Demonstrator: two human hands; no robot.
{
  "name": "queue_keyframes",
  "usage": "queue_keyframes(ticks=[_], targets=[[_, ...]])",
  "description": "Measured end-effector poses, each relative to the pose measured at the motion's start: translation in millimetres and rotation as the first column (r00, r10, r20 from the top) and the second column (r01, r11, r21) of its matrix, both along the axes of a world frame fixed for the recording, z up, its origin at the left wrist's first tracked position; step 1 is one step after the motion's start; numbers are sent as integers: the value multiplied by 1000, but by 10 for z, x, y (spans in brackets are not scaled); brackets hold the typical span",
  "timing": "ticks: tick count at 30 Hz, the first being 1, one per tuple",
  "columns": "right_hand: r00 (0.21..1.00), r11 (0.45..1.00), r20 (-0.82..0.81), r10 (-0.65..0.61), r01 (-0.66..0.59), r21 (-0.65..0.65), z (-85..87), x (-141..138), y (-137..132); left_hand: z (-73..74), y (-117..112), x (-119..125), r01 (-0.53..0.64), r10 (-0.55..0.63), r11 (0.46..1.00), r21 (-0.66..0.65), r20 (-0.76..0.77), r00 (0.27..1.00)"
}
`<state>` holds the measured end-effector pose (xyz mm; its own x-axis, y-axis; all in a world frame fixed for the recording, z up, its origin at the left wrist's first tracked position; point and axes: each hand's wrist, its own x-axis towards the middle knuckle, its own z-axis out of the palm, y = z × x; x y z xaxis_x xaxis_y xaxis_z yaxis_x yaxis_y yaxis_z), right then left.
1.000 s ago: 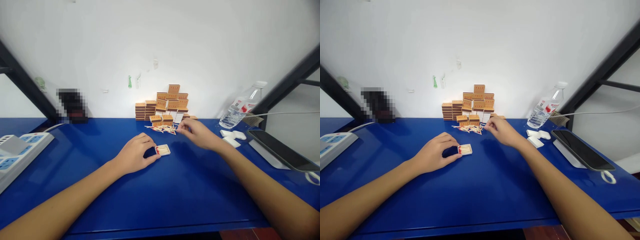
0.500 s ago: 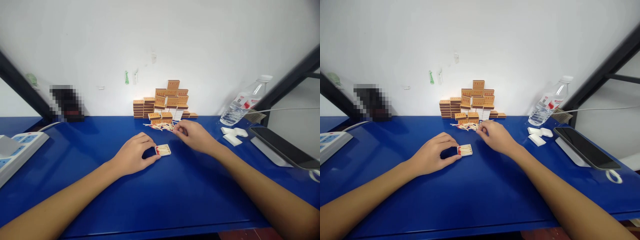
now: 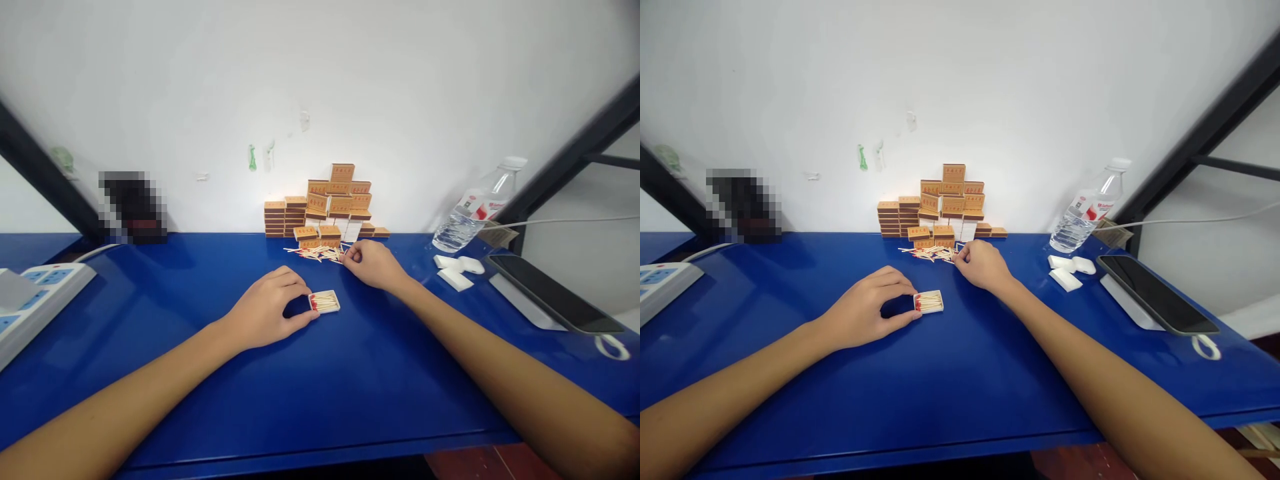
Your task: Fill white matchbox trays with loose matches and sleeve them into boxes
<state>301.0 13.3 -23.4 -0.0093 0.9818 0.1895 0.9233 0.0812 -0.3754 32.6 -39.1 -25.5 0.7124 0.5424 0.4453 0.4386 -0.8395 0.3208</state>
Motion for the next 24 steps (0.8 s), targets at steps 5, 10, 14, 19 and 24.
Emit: queue_keyframes(ticks=[5, 10, 14, 19, 24], targets=[[998, 999, -37, 44, -45, -28, 23, 125, -23, 3, 13, -4, -9, 9, 1000, -10, 5, 1000], [972, 978, -125, 201, -191, 86, 148, 144, -175, 9, 8, -8, -18, 18, 1000, -23, 20, 1000], [832, 857, -207, 515, -504, 107, 234, -13, -380, 7, 11, -7, -28, 28, 1000, -9, 9, 1000], [741, 755, -176, 648, -655, 24, 178, -173, -520, -1, 22, -10, -32, 32, 999, -6, 2, 999], [740, 755, -178, 649, -655, 27, 137, -172, -488, -1, 15, -12, -29, 29, 1000, -10, 1, 1000]])
